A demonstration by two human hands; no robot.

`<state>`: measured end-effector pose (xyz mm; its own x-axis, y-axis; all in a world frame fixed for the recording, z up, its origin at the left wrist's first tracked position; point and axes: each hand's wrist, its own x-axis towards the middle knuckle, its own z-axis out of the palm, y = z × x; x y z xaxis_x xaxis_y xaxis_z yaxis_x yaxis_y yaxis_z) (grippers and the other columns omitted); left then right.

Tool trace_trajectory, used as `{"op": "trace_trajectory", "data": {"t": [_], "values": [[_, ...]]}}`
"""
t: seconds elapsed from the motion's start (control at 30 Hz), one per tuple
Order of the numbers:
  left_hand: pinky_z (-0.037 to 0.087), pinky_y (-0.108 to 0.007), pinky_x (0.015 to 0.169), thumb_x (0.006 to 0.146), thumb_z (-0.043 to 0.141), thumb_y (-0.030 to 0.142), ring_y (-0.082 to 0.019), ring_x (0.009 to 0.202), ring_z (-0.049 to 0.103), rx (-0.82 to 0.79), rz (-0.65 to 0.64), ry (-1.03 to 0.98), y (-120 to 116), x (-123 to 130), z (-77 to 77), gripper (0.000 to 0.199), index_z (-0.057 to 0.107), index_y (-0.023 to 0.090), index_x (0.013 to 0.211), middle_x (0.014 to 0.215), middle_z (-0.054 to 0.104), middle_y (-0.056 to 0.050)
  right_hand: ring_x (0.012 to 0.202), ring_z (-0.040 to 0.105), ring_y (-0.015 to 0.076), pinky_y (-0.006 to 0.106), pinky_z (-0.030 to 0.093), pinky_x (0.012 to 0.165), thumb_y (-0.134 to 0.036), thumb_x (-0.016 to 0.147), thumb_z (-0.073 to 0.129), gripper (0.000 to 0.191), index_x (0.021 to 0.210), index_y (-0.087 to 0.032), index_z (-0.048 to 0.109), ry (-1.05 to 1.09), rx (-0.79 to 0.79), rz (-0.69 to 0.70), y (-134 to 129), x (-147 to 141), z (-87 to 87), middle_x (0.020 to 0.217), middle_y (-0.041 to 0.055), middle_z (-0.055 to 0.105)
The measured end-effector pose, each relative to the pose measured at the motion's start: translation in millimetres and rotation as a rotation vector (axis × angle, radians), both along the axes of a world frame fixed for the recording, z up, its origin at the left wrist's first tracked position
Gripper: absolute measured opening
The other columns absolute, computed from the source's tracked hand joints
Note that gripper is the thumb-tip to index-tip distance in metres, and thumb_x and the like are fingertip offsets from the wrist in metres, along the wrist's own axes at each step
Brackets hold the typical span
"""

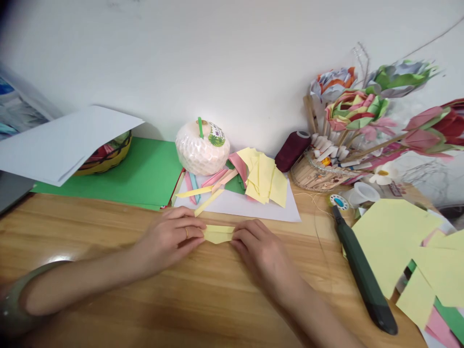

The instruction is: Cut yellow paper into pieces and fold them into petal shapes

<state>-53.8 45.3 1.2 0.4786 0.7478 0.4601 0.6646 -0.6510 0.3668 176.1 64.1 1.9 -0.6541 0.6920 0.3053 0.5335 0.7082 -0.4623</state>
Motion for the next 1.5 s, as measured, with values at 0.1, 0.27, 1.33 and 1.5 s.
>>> {"op": "trace_trajectory", "data": {"t": [0.1,0.27,1.33,1.5], "values": [[0.043,-0.033,0.071,0.081,0.060,0.015,-0.018,0.080,0.054,-0.124,0.049,-0.062,0,1,0.6,0.011,0.066,0.019,0.073,0.085,0.071,0.002,0.083,0.055,0.0165,0.032,0.048,0.070,-0.014,0.090,0.044,0.012,0.084,-0.020,0.053,0.010,-0.056,-0.031,0,-2,1.0,0.088,0.0058,0.057],[0.039,-0.036,0.073,0.078,0.062,0.014,-0.020,0.085,0.054,-0.089,0.087,-0.048,-3,1,-0.1,0.012,0.064,0.020,0.067,0.088,0.071,0.004,0.080,0.054,0.0153,0.030,0.047,0.070,-0.013,0.089,0.045,0.012,0.081,-0.019,0.053,0.037,-0.087,-0.059,0,-5,2.5,0.086,0.0050,0.057],[0.035,-0.038,0.079,0.079,0.062,0.021,-0.021,0.091,0.052,-0.169,0.112,0.003,0,1,3.1,0.008,0.064,0.022,0.071,0.087,0.070,0.004,0.081,0.057,0.0161,0.030,0.049,0.071,-0.018,0.088,0.047,0.014,0.078,-0.021,0.057,0.086,-0.171,-0.098,3,-2,-0.6,0.086,0.0044,0.059],[0.036,-0.038,0.080,0.080,0.060,0.023,-0.021,0.092,0.052,-0.162,0.128,-0.008,-1,4,2.7,0.008,0.063,0.021,0.072,0.087,0.069,0.003,0.080,0.057,0.0159,0.029,0.047,0.070,-0.015,0.085,0.049,0.014,0.076,-0.021,0.057,0.086,-0.170,-0.130,2,-5,0.2,0.085,0.0039,0.059]]}}
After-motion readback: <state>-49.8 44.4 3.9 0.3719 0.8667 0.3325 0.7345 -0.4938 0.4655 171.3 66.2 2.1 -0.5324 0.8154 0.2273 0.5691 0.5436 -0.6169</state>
